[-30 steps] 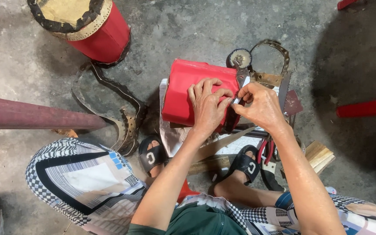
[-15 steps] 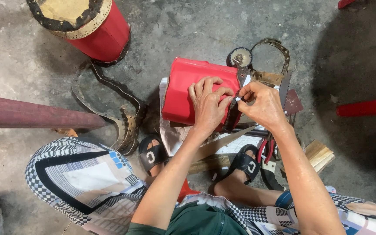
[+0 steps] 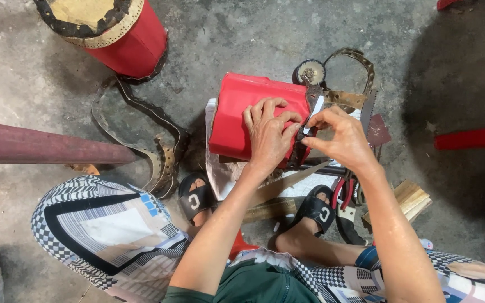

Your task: The person is assembling a drum by carefully wrapping a band around the drum body and trimming the excess material with scissors.

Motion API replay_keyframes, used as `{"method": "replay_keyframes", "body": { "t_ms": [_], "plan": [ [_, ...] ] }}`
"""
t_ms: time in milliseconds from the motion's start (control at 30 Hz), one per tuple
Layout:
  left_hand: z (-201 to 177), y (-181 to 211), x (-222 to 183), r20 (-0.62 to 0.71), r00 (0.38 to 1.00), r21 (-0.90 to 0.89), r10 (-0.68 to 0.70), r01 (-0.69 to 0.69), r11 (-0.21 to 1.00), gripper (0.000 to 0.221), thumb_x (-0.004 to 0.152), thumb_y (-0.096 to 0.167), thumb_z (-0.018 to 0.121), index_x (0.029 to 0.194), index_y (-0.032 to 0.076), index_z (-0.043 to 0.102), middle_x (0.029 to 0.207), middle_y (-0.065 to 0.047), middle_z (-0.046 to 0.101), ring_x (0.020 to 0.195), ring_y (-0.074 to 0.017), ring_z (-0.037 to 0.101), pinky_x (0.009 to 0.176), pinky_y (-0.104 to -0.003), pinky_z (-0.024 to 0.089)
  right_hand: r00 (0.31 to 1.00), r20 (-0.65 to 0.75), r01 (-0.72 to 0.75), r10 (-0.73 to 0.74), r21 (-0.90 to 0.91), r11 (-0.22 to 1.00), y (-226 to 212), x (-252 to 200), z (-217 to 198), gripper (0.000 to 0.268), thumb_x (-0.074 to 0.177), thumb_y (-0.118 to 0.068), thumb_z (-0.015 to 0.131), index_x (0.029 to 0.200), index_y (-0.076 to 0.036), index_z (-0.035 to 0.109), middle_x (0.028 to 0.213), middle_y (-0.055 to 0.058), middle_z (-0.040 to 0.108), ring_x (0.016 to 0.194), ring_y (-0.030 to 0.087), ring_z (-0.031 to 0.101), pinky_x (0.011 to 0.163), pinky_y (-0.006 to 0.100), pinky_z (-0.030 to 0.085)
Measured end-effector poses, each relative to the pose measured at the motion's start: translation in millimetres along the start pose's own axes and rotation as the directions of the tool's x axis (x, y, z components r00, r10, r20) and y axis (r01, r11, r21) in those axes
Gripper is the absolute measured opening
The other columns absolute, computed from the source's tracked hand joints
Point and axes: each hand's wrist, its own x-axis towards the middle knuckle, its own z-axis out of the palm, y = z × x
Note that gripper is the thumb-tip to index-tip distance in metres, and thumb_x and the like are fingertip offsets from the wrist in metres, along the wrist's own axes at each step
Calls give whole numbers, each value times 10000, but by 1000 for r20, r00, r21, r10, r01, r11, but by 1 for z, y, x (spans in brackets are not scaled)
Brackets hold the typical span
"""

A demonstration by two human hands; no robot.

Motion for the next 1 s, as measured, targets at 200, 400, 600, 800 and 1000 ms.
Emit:
{"method": "replay_keyframes", "body": {
  "t_ms": [200,400,600,800,1000],
  "plan": [
    [-2,2,0,6,1000,9,-3,3,1000,96,857,271,782,942,267,738,1203,11,522,1310,-269,386,1167,-532,143,994,-83,-63,72,104,993,24,0,10,63,908,-113,818,949,-125,772,840,32,652,820,147,652,754,283,516],
    [-3,3,0,0,1000,2,3,-3,1000,94,857,255,788,940,261,744,1200,2,524,1307,-275,390,1161,-540,142,979,-112,-133,172,289,948,24,-5,13,71,944,-93,795,1004,-73,762,864,75,659,866,133,666,749,303,564],
    [-2,-1,1,18,1000,46,3,-4,999,107,847,304,781,945,293,739,1203,22,536,1302,-278,394,1156,-543,160,692,-433,-301,578,555,775,105,-37,-8,85,1000,-169,656,1084,-161,645,903,3,563,798,126,683,770,244,626],
    [5,-8,2,20,998,53,56,-57,997,171,846,258,790,976,343,719,1198,42,541,1312,-249,385,1164,-571,75,427,-410,-896,806,-74,438,344,-203,76,508,886,-443,799,1181,-51,667,1121,243,705,1056,496,660,877,621,536],
    [-21,10,5,144,984,-43,103,-98,994,245,810,291,839,1017,366,731,1231,55,568,1331,-234,395,1155,-629,-11,416,-448,-908,791,-162,385,315,-224,107,623,752,-265,920,1164,70,595,1109,307,625,1056,530,643,882,642,523]
  ]
}}
